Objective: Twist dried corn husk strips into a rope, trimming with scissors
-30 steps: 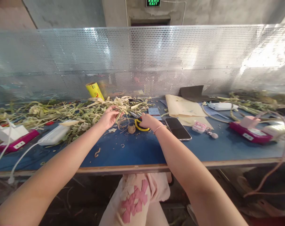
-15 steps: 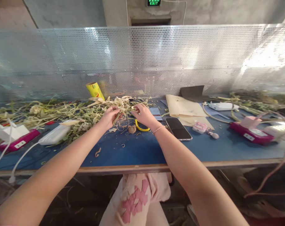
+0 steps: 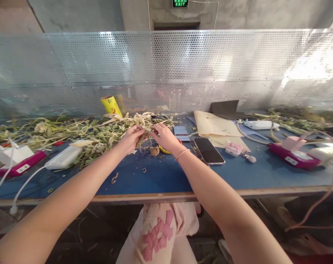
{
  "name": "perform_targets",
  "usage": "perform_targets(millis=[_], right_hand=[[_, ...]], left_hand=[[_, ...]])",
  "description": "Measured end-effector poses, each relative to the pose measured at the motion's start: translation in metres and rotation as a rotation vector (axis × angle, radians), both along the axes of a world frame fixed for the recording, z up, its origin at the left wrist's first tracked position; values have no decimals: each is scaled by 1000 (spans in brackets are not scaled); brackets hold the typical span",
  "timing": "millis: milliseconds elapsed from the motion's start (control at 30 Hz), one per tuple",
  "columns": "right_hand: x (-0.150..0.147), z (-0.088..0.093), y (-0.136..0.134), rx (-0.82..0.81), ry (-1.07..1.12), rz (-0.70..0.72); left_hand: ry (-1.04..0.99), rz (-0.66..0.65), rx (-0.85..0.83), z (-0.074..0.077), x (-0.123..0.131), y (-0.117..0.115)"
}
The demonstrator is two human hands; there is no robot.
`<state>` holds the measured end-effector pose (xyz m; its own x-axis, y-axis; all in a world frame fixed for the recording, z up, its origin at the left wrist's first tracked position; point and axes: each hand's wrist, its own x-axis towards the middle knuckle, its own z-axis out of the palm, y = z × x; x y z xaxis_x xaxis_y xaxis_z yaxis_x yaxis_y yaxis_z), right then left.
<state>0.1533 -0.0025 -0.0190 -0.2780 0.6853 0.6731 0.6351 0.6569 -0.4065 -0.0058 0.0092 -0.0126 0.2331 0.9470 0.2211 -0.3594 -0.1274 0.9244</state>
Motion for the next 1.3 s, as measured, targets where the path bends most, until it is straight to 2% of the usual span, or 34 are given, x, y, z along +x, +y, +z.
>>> perform_targets(millis=[433,567,667,800,933,1100,1300], right_hand=[[-1,-1,1,13,-73,5],[1,0,3,-14,-100,-1],[5,0,3,-104,-158,-119],[12,-3,1,-344,-390,-334],[13,-6,-1,-549,-449,-394],[11,-9,7,-562,-460,-419],[20,-10,11,-527,-452,-442]], left_hand=[[8,-37,-2,-2,0,1],[-5,-9,-59,2,0,0],[-37,38,-140,5,-2,1],[-65,77,-203,7,-5,6],[-45,108,-195,7,-5,6],[-94,141,-116,5,-5,9],[-109,201,-119,2,-12,17]])
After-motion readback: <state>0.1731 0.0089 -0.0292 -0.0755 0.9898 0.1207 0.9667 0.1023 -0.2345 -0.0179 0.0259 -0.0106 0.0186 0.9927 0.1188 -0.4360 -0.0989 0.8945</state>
